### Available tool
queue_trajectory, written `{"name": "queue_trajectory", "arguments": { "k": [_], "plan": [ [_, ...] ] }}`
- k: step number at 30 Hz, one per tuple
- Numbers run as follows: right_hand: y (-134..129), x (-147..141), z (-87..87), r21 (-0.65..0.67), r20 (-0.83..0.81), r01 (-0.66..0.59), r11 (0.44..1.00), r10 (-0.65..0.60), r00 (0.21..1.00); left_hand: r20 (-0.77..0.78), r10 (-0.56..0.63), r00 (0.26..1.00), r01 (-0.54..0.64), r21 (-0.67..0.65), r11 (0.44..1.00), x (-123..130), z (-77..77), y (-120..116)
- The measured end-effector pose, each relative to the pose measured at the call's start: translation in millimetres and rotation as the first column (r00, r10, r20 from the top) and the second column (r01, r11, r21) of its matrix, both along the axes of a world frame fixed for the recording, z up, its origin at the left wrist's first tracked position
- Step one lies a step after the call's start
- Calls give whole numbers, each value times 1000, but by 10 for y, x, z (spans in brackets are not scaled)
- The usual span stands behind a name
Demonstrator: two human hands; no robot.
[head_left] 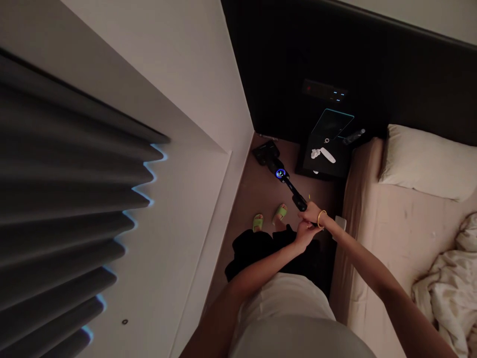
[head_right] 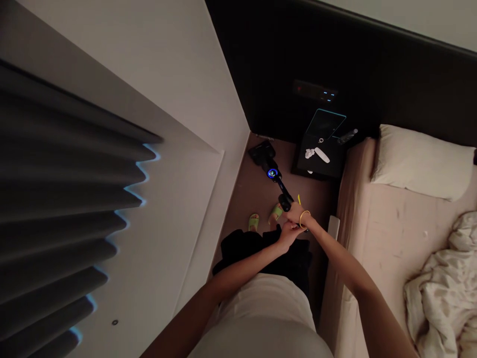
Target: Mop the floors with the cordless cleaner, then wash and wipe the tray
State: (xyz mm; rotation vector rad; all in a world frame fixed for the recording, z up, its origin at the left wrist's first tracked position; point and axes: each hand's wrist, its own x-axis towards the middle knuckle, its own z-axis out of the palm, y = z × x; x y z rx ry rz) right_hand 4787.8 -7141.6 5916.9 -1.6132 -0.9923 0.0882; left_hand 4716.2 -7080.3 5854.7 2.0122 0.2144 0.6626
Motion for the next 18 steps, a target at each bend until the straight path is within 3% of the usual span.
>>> {"name": "queue_trajectory", "arguments": {
  "k": [3, 5, 7, 9, 12, 14, 16, 18],
  "plan": [
    [-55, -24, -68, 61, -134, -10, 998, 18, 991, -38, 46, 998, -40, 145, 989, -28, 109, -59],
    [-12, -165, -169, 174, -322, -61, 983, 115, 940, -101, 94, 990, -60, 298, 953, -232, 189, -18],
    [91, -407, -256, 365, -496, -109, 924, 292, 818, -160, 163, 974, -75, 449, 890, -575, 290, 79],
    [217, -708, -288, 562, -601, -105, 821, 492, 630, -190, 199, 961, -58, 567, 822, -982, 429, 193],
    [358, -1118, -236, 759, -596, -68, 647, 733, 328, -196, 319, 927, -62, 760, 647, -1501, 714, 310],
    [400, -1292, -174, 833, -538, -34, 553, 821, 191, -200, 366, 909, -8, 868, 496, -1701, 927, 345],
    [425, -1386, -111, 864, -502, 29, 503, 855, 130, -219, 366, 905, 74, 925, 372, -1790, 1133, 372],
    [467, -1436, -42, 873, -488, 95, 479, 861, 140, -259, 340, 904, 156, 941, 302, -1817, 1324, 419]
  ]
}}
